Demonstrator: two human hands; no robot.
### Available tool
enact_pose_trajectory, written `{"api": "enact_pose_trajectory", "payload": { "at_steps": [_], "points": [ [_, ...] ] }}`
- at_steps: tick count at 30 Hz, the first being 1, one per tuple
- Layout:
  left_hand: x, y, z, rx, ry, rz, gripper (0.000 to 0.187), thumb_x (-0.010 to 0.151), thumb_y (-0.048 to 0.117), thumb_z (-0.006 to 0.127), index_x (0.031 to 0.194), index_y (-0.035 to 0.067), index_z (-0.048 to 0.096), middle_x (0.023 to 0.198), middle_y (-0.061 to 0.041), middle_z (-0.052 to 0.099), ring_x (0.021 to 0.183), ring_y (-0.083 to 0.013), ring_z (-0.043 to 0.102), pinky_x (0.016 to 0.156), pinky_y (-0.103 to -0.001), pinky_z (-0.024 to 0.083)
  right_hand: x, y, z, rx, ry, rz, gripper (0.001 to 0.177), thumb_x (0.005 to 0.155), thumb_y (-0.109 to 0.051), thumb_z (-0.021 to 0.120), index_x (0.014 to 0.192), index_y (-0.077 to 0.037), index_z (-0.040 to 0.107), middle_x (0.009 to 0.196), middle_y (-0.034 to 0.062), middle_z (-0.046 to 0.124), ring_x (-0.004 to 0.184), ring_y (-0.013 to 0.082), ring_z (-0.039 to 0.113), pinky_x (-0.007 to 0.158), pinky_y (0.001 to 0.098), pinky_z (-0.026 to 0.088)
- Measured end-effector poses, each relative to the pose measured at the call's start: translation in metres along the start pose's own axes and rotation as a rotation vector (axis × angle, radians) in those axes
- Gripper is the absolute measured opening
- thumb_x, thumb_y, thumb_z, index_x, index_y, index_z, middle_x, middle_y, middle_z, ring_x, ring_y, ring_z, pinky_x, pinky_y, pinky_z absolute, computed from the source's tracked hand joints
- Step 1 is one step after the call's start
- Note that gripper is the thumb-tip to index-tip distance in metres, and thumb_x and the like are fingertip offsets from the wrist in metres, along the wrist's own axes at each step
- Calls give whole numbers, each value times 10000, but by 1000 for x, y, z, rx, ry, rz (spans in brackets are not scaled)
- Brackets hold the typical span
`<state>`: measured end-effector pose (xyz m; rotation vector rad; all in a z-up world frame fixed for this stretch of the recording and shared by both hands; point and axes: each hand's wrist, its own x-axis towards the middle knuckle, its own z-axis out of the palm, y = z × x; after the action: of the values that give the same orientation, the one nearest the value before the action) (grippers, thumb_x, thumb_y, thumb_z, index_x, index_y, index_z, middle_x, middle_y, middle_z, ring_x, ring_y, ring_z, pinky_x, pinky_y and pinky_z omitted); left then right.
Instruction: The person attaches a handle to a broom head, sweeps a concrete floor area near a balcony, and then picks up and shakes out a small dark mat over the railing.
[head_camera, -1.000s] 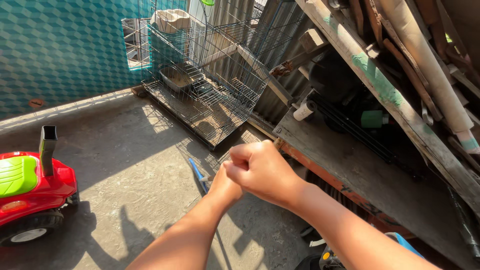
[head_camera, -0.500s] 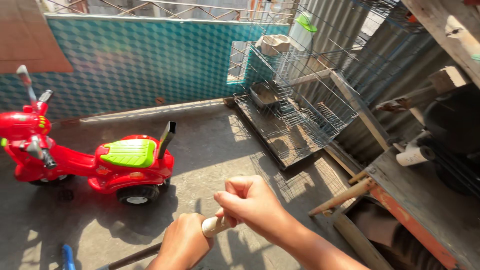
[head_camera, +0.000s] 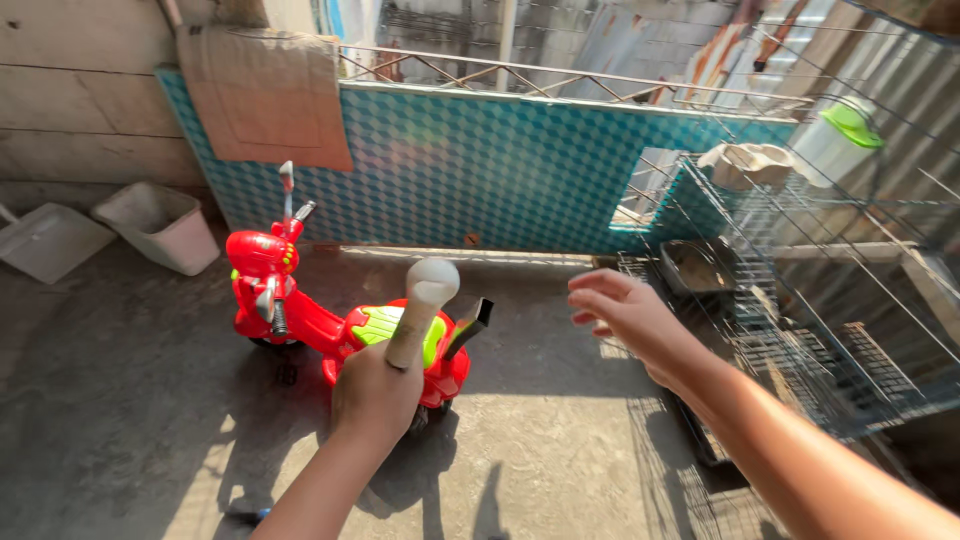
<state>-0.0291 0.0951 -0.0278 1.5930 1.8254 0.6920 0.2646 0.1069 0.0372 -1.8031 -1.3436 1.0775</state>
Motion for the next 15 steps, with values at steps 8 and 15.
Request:
{"api": "enact_pose_trajectory", "payload": {
  "at_steps": [8,15],
  "points": [
    [96,-23,9,48,264,-154,401,929,397,531,968,46,721,1004,-228,717,1000,-454,668,868,-535,512,157,131,34,-783,-354,73,586,880,-336,752,1408,-183,550,1390,98,590,1266,253,596,1052,407,511],
    [163,-42,17,139,263,-244,357,910,388,560,959,75,723,986,-194,740,1013,-432,679,918,-525,504,246,181,71,-1047,-368,-22,682,824,-347,800,1436,-255,512,1457,60,488,1336,271,529,1073,409,512]
  ]
}}
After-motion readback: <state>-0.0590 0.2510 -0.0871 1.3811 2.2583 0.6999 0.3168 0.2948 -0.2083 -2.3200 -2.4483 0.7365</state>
